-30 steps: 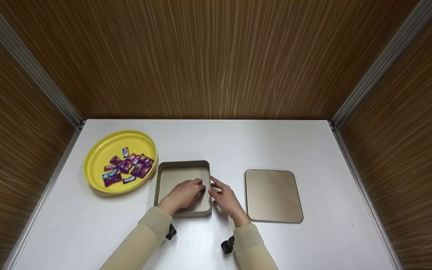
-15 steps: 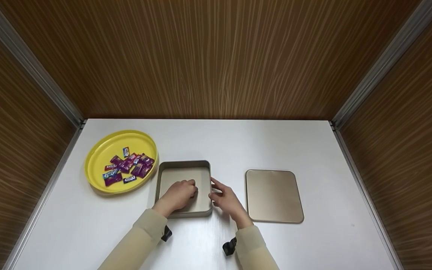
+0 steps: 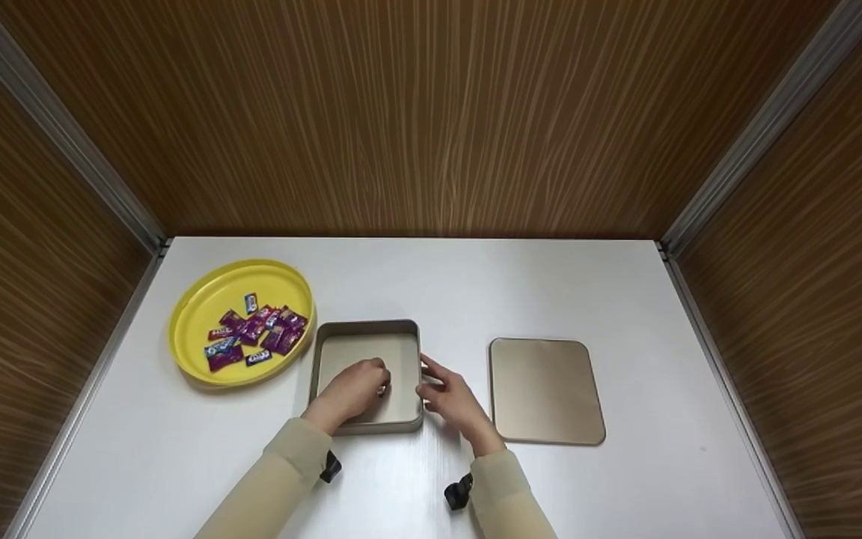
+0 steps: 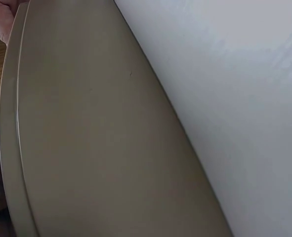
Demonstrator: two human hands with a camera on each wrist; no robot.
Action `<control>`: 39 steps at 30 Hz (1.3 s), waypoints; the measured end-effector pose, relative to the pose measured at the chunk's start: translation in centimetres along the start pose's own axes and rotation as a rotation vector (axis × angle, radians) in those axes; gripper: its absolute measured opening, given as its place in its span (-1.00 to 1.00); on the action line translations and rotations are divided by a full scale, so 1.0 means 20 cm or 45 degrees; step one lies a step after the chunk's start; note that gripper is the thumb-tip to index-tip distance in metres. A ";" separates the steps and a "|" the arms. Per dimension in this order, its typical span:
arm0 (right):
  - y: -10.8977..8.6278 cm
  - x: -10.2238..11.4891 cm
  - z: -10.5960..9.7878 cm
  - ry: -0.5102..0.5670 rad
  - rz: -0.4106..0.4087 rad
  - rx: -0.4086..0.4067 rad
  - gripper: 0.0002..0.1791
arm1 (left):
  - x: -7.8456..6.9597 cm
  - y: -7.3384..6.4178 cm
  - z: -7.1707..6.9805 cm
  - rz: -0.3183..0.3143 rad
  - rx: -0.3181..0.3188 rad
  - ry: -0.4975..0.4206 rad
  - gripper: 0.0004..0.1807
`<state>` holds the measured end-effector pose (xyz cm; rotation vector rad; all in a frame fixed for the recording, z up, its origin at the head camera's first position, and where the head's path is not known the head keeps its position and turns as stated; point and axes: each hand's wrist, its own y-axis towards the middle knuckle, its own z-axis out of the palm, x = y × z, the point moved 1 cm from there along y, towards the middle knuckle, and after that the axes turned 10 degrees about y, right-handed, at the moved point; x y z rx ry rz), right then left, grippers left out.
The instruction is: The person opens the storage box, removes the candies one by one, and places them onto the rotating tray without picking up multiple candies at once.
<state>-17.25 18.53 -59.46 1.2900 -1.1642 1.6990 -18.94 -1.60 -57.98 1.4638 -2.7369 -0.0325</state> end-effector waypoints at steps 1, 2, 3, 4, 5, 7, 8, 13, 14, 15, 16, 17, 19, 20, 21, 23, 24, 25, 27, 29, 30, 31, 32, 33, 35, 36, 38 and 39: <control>0.00 -0.01 0.00 0.014 0.011 -0.002 -0.31 | 0.00 0.00 0.00 0.001 -0.004 0.006 -0.92; 0.00 -0.01 -0.01 0.030 0.023 -0.010 -0.31 | 0.00 0.00 0.00 0.001 -0.010 0.016 -0.94; 0.01 -0.01 -0.01 0.029 0.030 -0.018 -0.31 | 0.00 0.00 0.00 -0.003 -0.012 0.028 -0.94; 0.01 -0.02 -0.01 0.027 0.032 -0.022 -0.31 | 0.00 0.00 0.00 -0.007 -0.014 0.040 -0.95; 0.01 -0.02 -0.01 0.023 0.032 -0.026 -0.30 | 0.00 0.00 0.00 -0.012 -0.020 0.055 -0.96; 0.01 -0.02 -0.01 0.012 0.027 -0.035 -0.31 | 0.00 0.00 0.00 -0.027 -0.022 0.068 -0.97; 0.01 -0.03 -0.01 0.006 0.028 -0.038 -0.31 | 0.00 0.00 0.00 -0.036 -0.017 0.066 -0.97; 0.00 -0.02 -0.01 -0.001 0.018 -0.027 -0.31 | 0.00 0.00 0.00 -0.065 -0.015 0.035 -0.96; 0.00 -0.02 -0.01 -0.004 0.017 -0.025 -0.32 | 0.00 -0.01 0.00 -0.066 -0.017 0.032 -0.95; 0.00 -0.02 -0.01 -0.004 0.016 -0.022 -0.32 | 0.00 -0.01 0.00 -0.066 -0.018 0.028 -0.95; 0.01 -0.02 -0.02 -0.007 0.013 -0.022 -0.32 | 0.00 -0.01 0.00 -0.065 -0.019 0.022 -0.94; 0.01 -0.02 -0.02 -0.007 0.013 -0.023 -0.32 | 0.00 -0.01 0.00 -0.065 -0.018 0.016 -0.94; 0.01 -0.03 -0.02 -0.012 0.016 -0.025 -0.33 | 0.00 -0.01 0.00 -0.063 -0.014 0.007 -0.93; 0.01 -0.03 -0.02 -0.017 0.015 -0.027 -0.33 | 0.00 -0.01 0.00 -0.062 -0.012 -0.002 -0.93; 0.01 -0.03 -0.02 -0.017 0.015 -0.028 -0.33 | 0.00 -0.01 0.00 -0.063 -0.010 -0.012 -0.92; 0.01 -0.03 -0.02 -0.022 0.011 -0.026 -0.33 | 0.01 -0.01 -0.01 -0.063 -0.009 -0.025 -0.92; 0.01 -0.03 -0.02 -0.024 0.007 -0.024 -0.33 | 0.01 -0.02 -0.01 -0.062 -0.010 -0.029 -0.92; 0.01 -0.03 -0.02 -0.022 0.005 -0.023 -0.32 | 0.01 -0.02 -0.01 -0.061 -0.012 -0.037 -0.93; 0.01 -0.02 -0.02 -0.010 0.007 -0.018 -0.32 | 0.01 -0.03 -0.01 -0.062 -0.011 -0.050 -0.94; 0.01 -0.02 -0.02 0.001 0.014 -0.012 -0.32 | 0.02 -0.03 -0.02 -0.064 -0.012 -0.061 -0.96; 0.01 -0.02 -0.02 0.007 0.015 -0.006 -0.32 | 0.03 -0.04 -0.03 -0.065 -0.009 -0.069 -0.97; 0.01 -0.02 -0.02 0.013 0.021 -0.002 -0.32 | 0.03 -0.04 -0.04 -0.067 -0.007 -0.081 -0.97; 0.01 -0.02 -0.02 0.018 0.025 0.002 -0.32 | 0.03 -0.04 -0.05 -0.068 -0.007 -0.093 -0.97; 0.01 -0.03 -0.02 0.019 0.027 0.005 -0.32 | 0.04 -0.05 -0.06 -0.068 -0.015 -0.105 -0.97; 0.02 -0.02 -0.02 0.024 0.028 0.014 -0.31 | 0.05 -0.05 -0.09 -0.066 -0.032 -0.121 -0.98; 0.02 -0.02 -0.02 0.029 0.026 0.017 -0.31 | 0.05 -0.06 -0.11 -0.065 -0.040 -0.127 -0.98; 0.02 -0.02 -0.02 0.037 0.023 0.019 -0.31 | 0.07 -0.06 -0.14 -0.068 -0.058 -0.132 -0.96; 0.02 -0.02 -0.02 0.036 0.022 0.018 -0.31 | 0.08 -0.07 -0.15 -0.071 -0.069 -0.134 -0.94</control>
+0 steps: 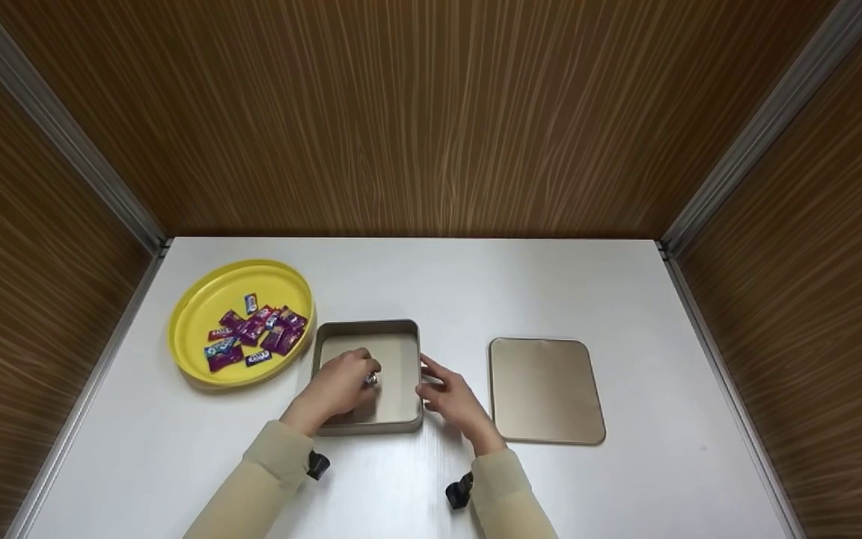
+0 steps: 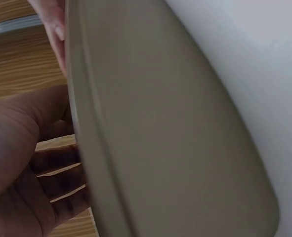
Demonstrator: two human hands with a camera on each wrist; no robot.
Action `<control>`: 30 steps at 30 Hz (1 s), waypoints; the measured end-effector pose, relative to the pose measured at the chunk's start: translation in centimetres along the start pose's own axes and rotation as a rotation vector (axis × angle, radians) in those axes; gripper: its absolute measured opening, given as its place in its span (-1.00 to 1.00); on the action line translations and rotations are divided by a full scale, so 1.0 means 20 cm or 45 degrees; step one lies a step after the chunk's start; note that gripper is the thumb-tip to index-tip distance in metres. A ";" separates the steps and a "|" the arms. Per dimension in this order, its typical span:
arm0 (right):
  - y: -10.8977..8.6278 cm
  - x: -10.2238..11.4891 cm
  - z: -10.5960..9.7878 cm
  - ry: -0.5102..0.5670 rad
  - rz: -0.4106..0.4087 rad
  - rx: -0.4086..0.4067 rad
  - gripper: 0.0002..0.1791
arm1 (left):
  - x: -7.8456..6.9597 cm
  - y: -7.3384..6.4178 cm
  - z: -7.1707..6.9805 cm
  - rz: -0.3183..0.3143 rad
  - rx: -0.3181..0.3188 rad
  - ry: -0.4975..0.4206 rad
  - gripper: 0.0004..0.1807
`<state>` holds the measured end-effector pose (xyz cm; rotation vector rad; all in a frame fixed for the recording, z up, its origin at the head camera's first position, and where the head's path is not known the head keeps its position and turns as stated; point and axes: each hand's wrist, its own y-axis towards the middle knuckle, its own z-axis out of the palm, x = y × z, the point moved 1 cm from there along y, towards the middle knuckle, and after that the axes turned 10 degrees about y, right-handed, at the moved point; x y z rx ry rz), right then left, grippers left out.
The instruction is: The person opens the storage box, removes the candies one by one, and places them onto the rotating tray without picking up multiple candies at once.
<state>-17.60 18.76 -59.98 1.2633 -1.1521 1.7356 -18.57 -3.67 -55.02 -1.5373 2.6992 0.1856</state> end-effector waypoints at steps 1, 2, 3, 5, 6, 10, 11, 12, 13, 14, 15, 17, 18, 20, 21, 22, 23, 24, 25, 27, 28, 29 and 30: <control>0.00 0.00 0.00 0.000 -0.002 -0.002 -0.31 | 0.01 0.00 -0.01 -0.005 -0.008 -0.004 -0.94; 0.00 0.00 0.00 0.000 -0.007 -0.004 -0.31 | 0.02 -0.01 -0.03 -0.013 -0.020 -0.011 -0.93; 0.00 0.00 0.00 -0.008 -0.008 -0.009 -0.31 | 0.03 -0.01 -0.04 -0.025 -0.034 -0.020 -0.92; 0.00 -0.01 0.00 -0.024 -0.011 -0.017 -0.31 | 0.05 -0.03 -0.05 -0.053 -0.079 -0.042 -0.93; 0.00 -0.01 0.00 -0.027 -0.015 -0.018 -0.31 | 0.06 -0.03 -0.06 -0.068 -0.109 -0.055 -0.92; -0.01 -0.01 -0.01 -0.037 -0.028 -0.011 -0.30 | 0.12 -0.06 -0.08 -0.146 -0.223 -0.116 -0.89; -0.01 -0.01 -0.01 -0.036 -0.034 -0.008 -0.30 | 0.14 -0.07 -0.09 -0.168 -0.247 -0.133 -0.86; -0.01 -0.01 -0.01 -0.038 -0.035 -0.007 -0.30 | 0.16 -0.08 -0.09 -0.194 -0.263 -0.148 -0.84; -0.01 -0.01 -0.01 -0.043 -0.035 -0.007 -0.31 | 0.18 -0.08 -0.10 -0.218 -0.276 -0.169 -0.81; -0.01 -0.01 -0.01 -0.046 -0.033 -0.008 -0.31 | 0.20 -0.09 -0.10 -0.242 -0.287 -0.187 -0.79; -0.01 -0.01 -0.01 -0.050 -0.036 -0.007 -0.32 | 0.23 -0.10 -0.10 -0.270 -0.296 -0.205 -0.77; -0.01 -0.01 -0.01 -0.046 -0.034 -0.003 -0.32 | 0.28 -0.12 -0.10 -0.327 -0.318 -0.232 -0.74; -0.01 -0.01 -0.01 -0.048 -0.027 -0.002 -0.32 | 0.31 -0.13 -0.10 -0.354 -0.337 -0.234 -0.73; -0.01 -0.01 -0.01 -0.042 -0.019 0.001 -0.31 | 0.37 -0.15 -0.08 -0.405 -0.396 -0.218 -0.72; -0.01 -0.01 -0.01 -0.040 -0.018 0.002 -0.31 | 0.39 -0.16 -0.07 -0.435 -0.424 -0.200 -0.71; -0.01 -0.01 -0.01 -0.038 -0.013 0.001 -0.30 | 0.42 -0.17 -0.06 -0.463 -0.458 -0.181 -0.70; -0.01 -0.01 -0.01 -0.039 -0.013 0.003 -0.30 | 0.45 -0.18 -0.04 -0.489 -0.493 -0.167 -0.69; -0.01 -0.01 -0.01 -0.037 -0.013 0.001 -0.30 | 0.48 -0.20 -0.03 -0.518 -0.519 -0.164 -0.68; -0.01 -0.01 -0.01 -0.036 -0.014 0.001 -0.30 | 0.50 -0.21 -0.01 -0.546 -0.539 -0.167 -0.68; -0.01 -0.01 -0.01 -0.039 -0.015 -0.002 -0.29 | 0.55 -0.24 0.01 -0.604 -0.554 -0.182 -0.67; -0.01 -0.01 -0.01 -0.041 -0.016 -0.002 -0.29 | 0.58 -0.25 0.01 -0.629 -0.561 -0.189 -0.68; -0.01 -0.01 -0.01 -0.046 -0.016 -0.002 -0.30 | 0.60 -0.26 0.02 -0.656 -0.557 -0.190 -0.68; -0.01 -0.01 -0.01 -0.050 -0.016 -0.001 -0.29 | 0.63 -0.28 0.02 -0.682 -0.548 -0.187 -0.68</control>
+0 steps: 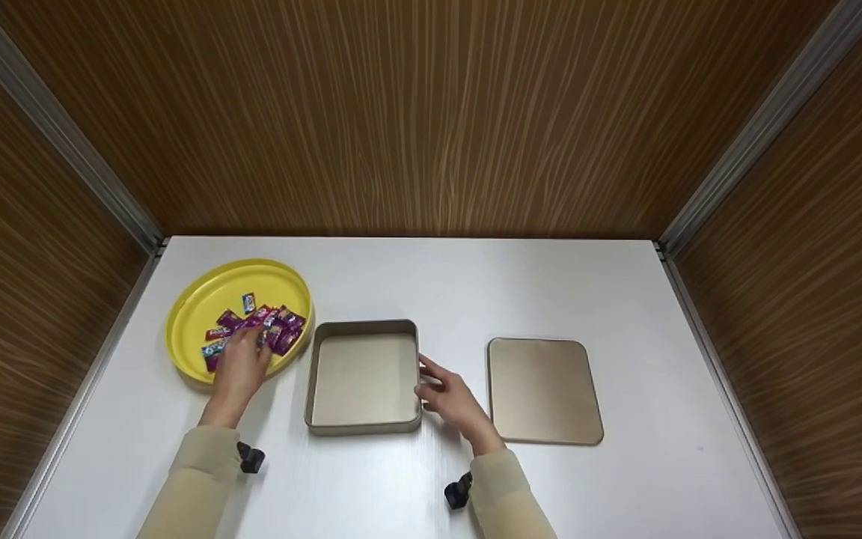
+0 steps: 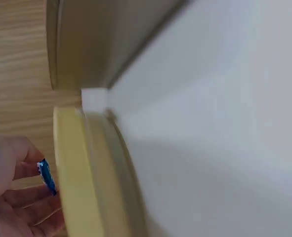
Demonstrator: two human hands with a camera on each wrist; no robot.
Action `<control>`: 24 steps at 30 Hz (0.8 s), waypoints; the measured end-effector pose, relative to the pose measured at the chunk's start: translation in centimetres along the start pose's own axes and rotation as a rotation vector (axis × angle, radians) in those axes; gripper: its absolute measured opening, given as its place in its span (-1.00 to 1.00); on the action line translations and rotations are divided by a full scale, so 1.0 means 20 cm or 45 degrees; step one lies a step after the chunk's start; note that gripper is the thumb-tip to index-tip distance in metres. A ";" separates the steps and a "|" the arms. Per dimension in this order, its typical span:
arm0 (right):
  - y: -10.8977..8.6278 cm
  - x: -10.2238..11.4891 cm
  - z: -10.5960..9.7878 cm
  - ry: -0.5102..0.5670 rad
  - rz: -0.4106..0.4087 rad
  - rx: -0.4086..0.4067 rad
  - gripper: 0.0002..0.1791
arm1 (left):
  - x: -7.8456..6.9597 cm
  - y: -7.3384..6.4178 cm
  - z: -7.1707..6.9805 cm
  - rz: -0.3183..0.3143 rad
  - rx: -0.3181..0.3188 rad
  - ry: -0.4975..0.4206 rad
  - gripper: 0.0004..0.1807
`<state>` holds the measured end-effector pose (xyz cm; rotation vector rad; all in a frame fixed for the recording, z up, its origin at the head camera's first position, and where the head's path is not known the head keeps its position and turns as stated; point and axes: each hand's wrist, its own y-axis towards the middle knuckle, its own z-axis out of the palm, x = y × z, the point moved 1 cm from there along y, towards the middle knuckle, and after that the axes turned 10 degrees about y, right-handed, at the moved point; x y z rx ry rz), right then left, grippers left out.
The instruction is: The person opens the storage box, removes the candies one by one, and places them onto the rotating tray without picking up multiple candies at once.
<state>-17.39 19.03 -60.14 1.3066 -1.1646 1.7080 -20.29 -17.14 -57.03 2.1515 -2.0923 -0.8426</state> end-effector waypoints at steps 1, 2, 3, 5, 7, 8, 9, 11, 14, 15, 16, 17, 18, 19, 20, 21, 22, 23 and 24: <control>0.00 0.00 0.00 -0.005 0.001 0.001 -0.29 | 0.03 0.00 0.00 -0.025 0.006 0.020 -0.69; 0.00 0.00 0.00 -0.009 0.000 0.001 -0.29 | 0.06 0.01 0.00 -0.050 0.015 0.046 -0.69; 0.00 0.00 0.00 -0.012 -0.007 0.003 -0.29 | 0.08 0.01 -0.01 -0.072 0.027 0.071 -0.68; 0.00 0.00 0.00 -0.018 -0.009 0.006 -0.29 | 0.13 0.03 -0.01 -0.119 0.064 0.112 -0.69; 0.00 0.00 0.00 -0.019 -0.008 0.006 -0.29 | 0.17 0.04 -0.02 -0.155 0.107 0.139 -0.71; 0.00 -0.01 0.00 -0.018 -0.007 0.005 -0.30 | 0.19 0.05 -0.02 -0.166 0.130 0.141 -0.71; 0.00 0.00 0.00 -0.018 -0.007 0.003 -0.30 | 0.20 0.05 -0.02 -0.179 0.154 0.135 -0.72; 0.00 0.00 0.00 -0.026 -0.008 -0.004 -0.31 | 0.23 0.07 -0.02 -0.197 0.202 0.116 -0.72; 0.00 0.01 0.00 -0.035 -0.014 -0.007 -0.31 | 0.26 0.09 -0.02 -0.222 0.272 0.081 -0.69; 0.00 0.01 0.00 -0.038 -0.018 -0.005 -0.31 | 0.26 0.10 -0.02 -0.228 0.290 0.072 -0.68; 0.00 0.01 0.00 -0.038 -0.020 0.000 -0.31 | 0.27 0.10 -0.02 -0.231 0.308 0.069 -0.68; 0.00 0.01 0.00 -0.030 -0.024 0.009 -0.31 | 0.28 0.11 -0.02 -0.233 0.322 0.070 -0.68; 0.00 0.01 0.00 -0.019 -0.021 0.015 -0.30 | 0.29 0.11 -0.02 -0.232 0.335 0.073 -0.68; 0.00 0.01 0.00 -0.011 -0.022 0.023 -0.30 | 0.30 0.11 -0.02 -0.233 0.343 0.075 -0.68; -0.01 0.02 0.01 -0.001 -0.023 0.030 -0.29 | 0.30 0.12 -0.03 -0.233 0.347 0.074 -0.67; -0.01 0.02 0.01 0.009 -0.025 0.037 -0.29 | 0.31 0.12 -0.03 -0.234 0.348 0.073 -0.67; -0.01 0.02 0.01 0.018 -0.024 0.042 -0.28 | 0.32 0.12 -0.03 -0.243 0.352 0.063 -0.65; -0.01 0.02 0.01 0.024 -0.024 0.045 -0.28 | 0.33 0.12 -0.03 -0.249 0.350 0.054 -0.63; -0.01 0.01 0.00 0.022 -0.026 0.046 -0.28 | 0.34 0.12 -0.03 -0.254 0.349 0.051 -0.62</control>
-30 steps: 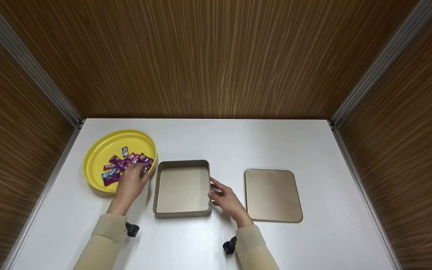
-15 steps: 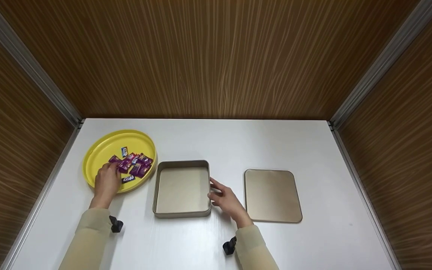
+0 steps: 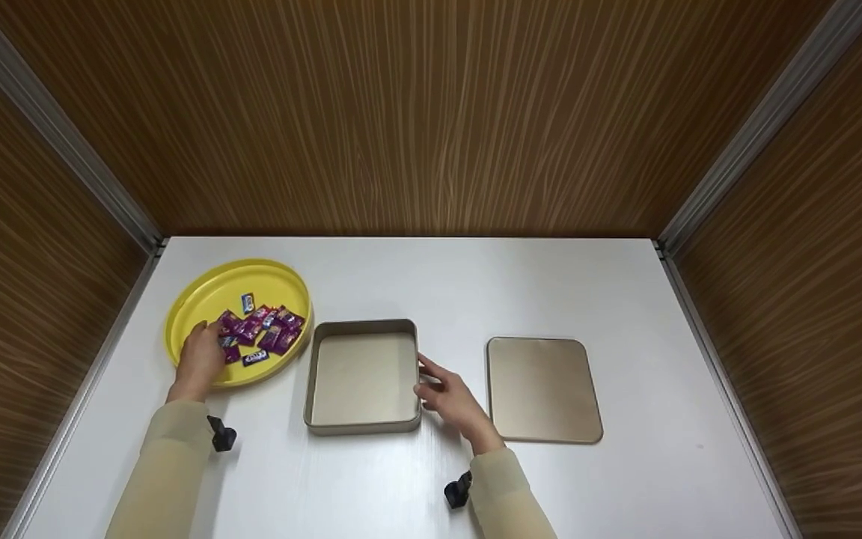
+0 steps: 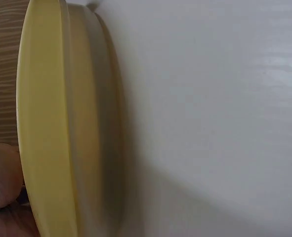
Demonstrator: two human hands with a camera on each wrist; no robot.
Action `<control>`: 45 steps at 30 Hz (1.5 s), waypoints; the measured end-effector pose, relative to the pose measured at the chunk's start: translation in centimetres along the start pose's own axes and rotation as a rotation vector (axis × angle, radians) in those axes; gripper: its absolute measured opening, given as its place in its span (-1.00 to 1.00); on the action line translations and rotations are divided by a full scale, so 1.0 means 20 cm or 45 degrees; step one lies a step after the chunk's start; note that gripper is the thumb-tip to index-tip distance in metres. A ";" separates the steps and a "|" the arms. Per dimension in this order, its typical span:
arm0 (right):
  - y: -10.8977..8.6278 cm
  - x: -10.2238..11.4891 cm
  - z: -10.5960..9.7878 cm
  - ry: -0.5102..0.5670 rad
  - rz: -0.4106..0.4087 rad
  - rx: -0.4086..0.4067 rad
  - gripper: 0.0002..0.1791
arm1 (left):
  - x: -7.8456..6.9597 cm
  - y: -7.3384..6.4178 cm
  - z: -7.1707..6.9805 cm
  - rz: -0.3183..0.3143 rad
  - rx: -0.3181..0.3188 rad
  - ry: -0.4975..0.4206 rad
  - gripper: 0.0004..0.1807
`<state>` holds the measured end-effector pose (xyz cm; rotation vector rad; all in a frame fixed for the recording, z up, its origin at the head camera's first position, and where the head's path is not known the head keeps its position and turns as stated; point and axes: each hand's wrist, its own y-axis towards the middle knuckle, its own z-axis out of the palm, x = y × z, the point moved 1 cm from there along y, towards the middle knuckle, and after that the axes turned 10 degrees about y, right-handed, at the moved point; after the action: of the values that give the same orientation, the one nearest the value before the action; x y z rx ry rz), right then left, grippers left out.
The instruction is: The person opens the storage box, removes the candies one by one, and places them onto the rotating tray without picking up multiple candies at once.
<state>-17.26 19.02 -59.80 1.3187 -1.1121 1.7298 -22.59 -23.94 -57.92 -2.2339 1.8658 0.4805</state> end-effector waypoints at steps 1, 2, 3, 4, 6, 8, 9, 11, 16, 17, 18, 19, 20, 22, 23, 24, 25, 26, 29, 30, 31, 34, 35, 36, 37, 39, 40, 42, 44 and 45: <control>0.00 0.00 0.00 -0.002 0.002 0.000 -0.28 | 0.00 0.00 0.00 -0.007 0.000 -0.010 -0.60; 0.00 0.00 0.00 -0.005 0.003 -0.001 -0.29 | 0.01 0.00 -0.01 -0.011 0.002 -0.013 -0.57; 0.00 0.00 0.00 -0.006 0.004 -0.004 -0.29 | 0.01 0.00 -0.01 -0.015 0.007 -0.011 -0.54; 0.01 0.00 -0.01 -0.010 0.005 -0.008 -0.30 | 0.01 0.00 -0.02 -0.018 0.013 -0.006 -0.51; 0.01 -0.01 -0.01 -0.019 0.000 -0.012 -0.30 | -0.01 0.00 -0.02 -0.015 0.021 0.020 -0.47; 0.01 -0.01 -0.01 -0.023 0.003 -0.018 -0.30 | -0.02 -0.01 -0.03 -0.010 0.026 0.032 -0.45; 0.01 -0.01 -0.01 -0.025 0.005 -0.021 -0.30 | -0.03 -0.01 -0.03 -0.002 0.024 0.036 -0.45; 0.01 -0.01 -0.01 -0.029 0.002 -0.020 -0.30 | -0.05 -0.03 -0.03 0.021 0.012 0.036 -0.46; 0.01 -0.01 -0.01 -0.026 -0.003 -0.016 -0.30 | -0.10 -0.07 -0.04 0.097 -0.046 0.025 -0.56; 0.01 -0.01 -0.01 -0.027 -0.001 -0.016 -0.30 | -0.11 -0.08 -0.04 0.107 -0.051 0.023 -0.56; 0.01 -0.01 -0.01 -0.029 -0.005 -0.014 -0.30 | -0.12 -0.09 -0.04 0.113 -0.053 0.021 -0.56; 0.02 -0.01 -0.01 -0.030 0.000 -0.017 -0.30 | -0.14 -0.09 -0.04 0.119 -0.056 0.024 -0.56; 0.01 -0.01 -0.01 -0.033 0.003 -0.021 -0.30 | -0.15 -0.10 -0.03 0.125 -0.060 0.024 -0.56; 0.02 -0.01 -0.01 -0.036 0.008 -0.025 -0.30 | -0.17 -0.13 -0.03 0.144 -0.061 0.026 -0.57; 0.01 -0.01 -0.01 -0.037 0.014 -0.029 -0.30 | -0.19 -0.14 -0.03 0.159 -0.068 0.033 -0.58; 0.01 -0.01 -0.01 -0.037 0.019 -0.032 -0.30 | -0.20 -0.15 -0.02 0.174 -0.078 0.039 -0.58; 0.01 -0.01 -0.01 -0.038 0.030 -0.039 -0.30 | -0.21 -0.16 -0.02 0.195 -0.090 0.040 -0.59; 0.01 -0.01 -0.01 -0.036 0.033 -0.040 -0.31 | -0.22 -0.18 -0.01 0.214 -0.098 0.038 -0.59; 0.01 -0.02 -0.01 -0.028 0.044 -0.044 -0.31 | -0.27 -0.22 0.00 0.263 -0.127 0.036 -0.59; 0.01 -0.02 -0.01 -0.028 0.042 -0.044 -0.31 | -0.28 -0.23 0.01 0.275 -0.131 0.027 -0.59; 0.01 -0.02 -0.01 -0.029 0.041 -0.045 -0.31 | -0.30 -0.25 0.01 0.285 -0.136 0.016 -0.60; 0.01 -0.02 -0.01 -0.032 0.034 -0.046 -0.31 | -0.35 -0.29 0.03 0.315 -0.138 -0.018 -0.67; 0.01 -0.02 -0.01 -0.034 0.032 -0.043 -0.31 | -0.37 -0.30 0.04 0.323 -0.125 -0.027 -0.71; 0.01 -0.01 -0.01 -0.038 0.030 -0.042 -0.31 | -0.39 -0.32 0.04 0.326 -0.100 -0.027 -0.72; 0.01 -0.01 -0.01 -0.039 0.028 -0.040 -0.31 | -0.41 -0.33 0.05 0.327 -0.072 -0.027 -0.73; 0.01 -0.01 0.00 -0.036 0.025 -0.035 -0.31 | -0.44 -0.35 0.06 0.334 -0.010 -0.014 -0.74; 0.02 -0.01 0.00 -0.035 0.024 -0.035 -0.31 | -0.46 -0.36 0.07 0.339 0.023 0.000 -0.73; 0.02 -0.01 0.00 -0.036 0.020 -0.041 -0.31 | -0.48 -0.38 0.09 0.360 0.080 0.034 -0.70; 0.02 -0.01 0.00 -0.043 0.023 -0.050 -0.32 | -0.49 -0.39 0.11 0.395 0.109 0.056 -0.72; 0.02 -0.01 0.01 -0.047 0.025 -0.055 -0.32 | -0.50 -0.40 0.11 0.410 0.119 0.067 -0.74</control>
<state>-17.53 18.74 -60.07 1.3226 -1.1800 1.6925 -16.63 -12.47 -56.84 -1.9126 2.2385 0.3757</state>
